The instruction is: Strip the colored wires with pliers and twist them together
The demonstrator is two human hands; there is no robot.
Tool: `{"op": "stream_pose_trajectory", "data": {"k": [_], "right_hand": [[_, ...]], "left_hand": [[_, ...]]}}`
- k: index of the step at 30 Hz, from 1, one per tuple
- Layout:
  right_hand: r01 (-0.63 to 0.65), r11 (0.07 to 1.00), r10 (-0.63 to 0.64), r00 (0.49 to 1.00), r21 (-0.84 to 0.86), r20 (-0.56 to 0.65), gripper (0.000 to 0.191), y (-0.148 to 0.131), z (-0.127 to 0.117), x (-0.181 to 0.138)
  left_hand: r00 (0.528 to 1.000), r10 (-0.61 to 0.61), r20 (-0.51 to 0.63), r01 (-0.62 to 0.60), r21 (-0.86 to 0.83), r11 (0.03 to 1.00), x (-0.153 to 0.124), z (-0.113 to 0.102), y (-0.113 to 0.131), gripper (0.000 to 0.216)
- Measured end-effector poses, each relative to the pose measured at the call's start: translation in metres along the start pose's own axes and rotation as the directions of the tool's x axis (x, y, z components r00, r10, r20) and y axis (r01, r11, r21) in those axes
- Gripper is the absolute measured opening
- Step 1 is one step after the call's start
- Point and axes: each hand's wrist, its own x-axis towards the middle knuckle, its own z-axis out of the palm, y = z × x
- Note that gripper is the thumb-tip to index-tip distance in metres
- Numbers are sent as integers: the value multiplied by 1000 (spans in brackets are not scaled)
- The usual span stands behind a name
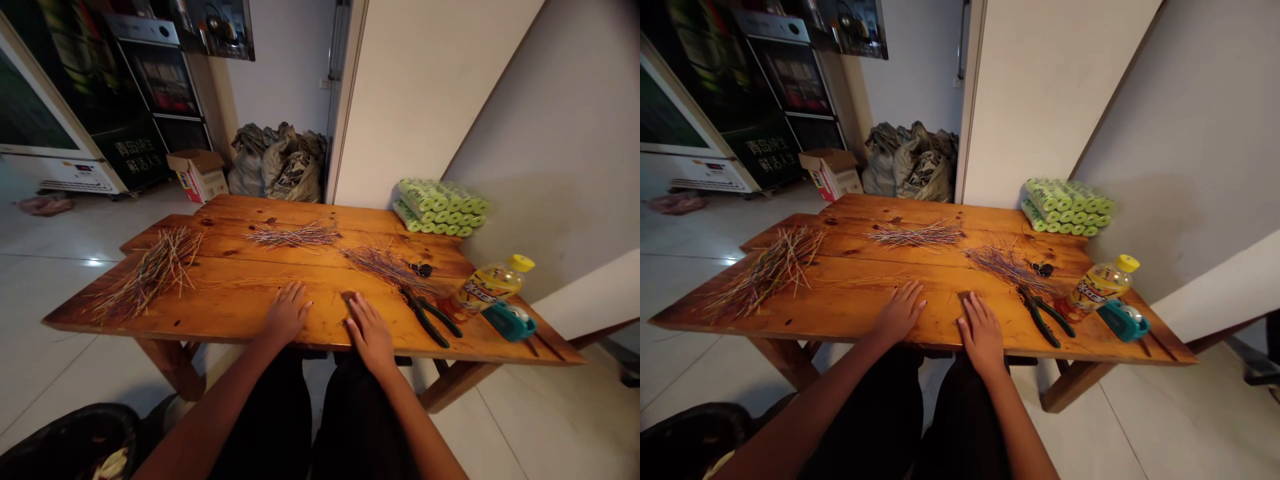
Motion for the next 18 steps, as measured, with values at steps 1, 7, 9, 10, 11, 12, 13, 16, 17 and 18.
{"op": "stream_pose_trajectory", "data": {"k": [1, 7, 9, 10, 11, 12, 13, 16, 17, 18], "right_hand": [[-19, 1000, 20, 999, 13, -40, 46, 1, 1, 0], [-74, 997, 68, 979, -24, -193, 49, 1, 10, -2], [-60, 996, 46, 979, -65, -200, 49, 1, 13, -2], [-49, 996, 32, 979, -80, -200, 48, 1, 14, -2], [-40, 995, 21, 980, -92, -199, 48, 1, 15, -1], [-33, 994, 12, 980, -100, -198, 47, 1, 15, -1], [-29, 994, 7, 980, -106, -197, 47, 1, 16, -1], [-32, 993, 8, 981, -118, -193, 46, 2, 16, -1], [-34, 992, 11, 981, -119, -192, 46, 2, 16, -1], [-34, 992, 11, 982, -119, -190, 46, 2, 16, -1]], "left_hand": [[999, -26, -29, 26, 5, 1000, 0, -1, 1, 46], [953, -218, -208, 214, -41, 976, -7, -19, -15, 33], [952, -245, -186, 254, 25, 967, -6, -32, -34, 31], [961, -232, -149, 245, 77, 966, -4, -39, -44, 31], [974, -205, -96, 216, 132, 967, -1, -46, -55, 31], [984, -174, -45, 179, 171, 969, 3, -53, -65, 30], [990, -144, 1, 141, 196, 970, 9, -60, -74, 30], [990, -81, 113, 53, 237, 970, 27, -78, -94, 26], [986, -69, 152, 28, 252, 967, 32, -82, -98, 24], [980, -61, 189, 8, 267, 964, 36, -86, -101, 20]]}}
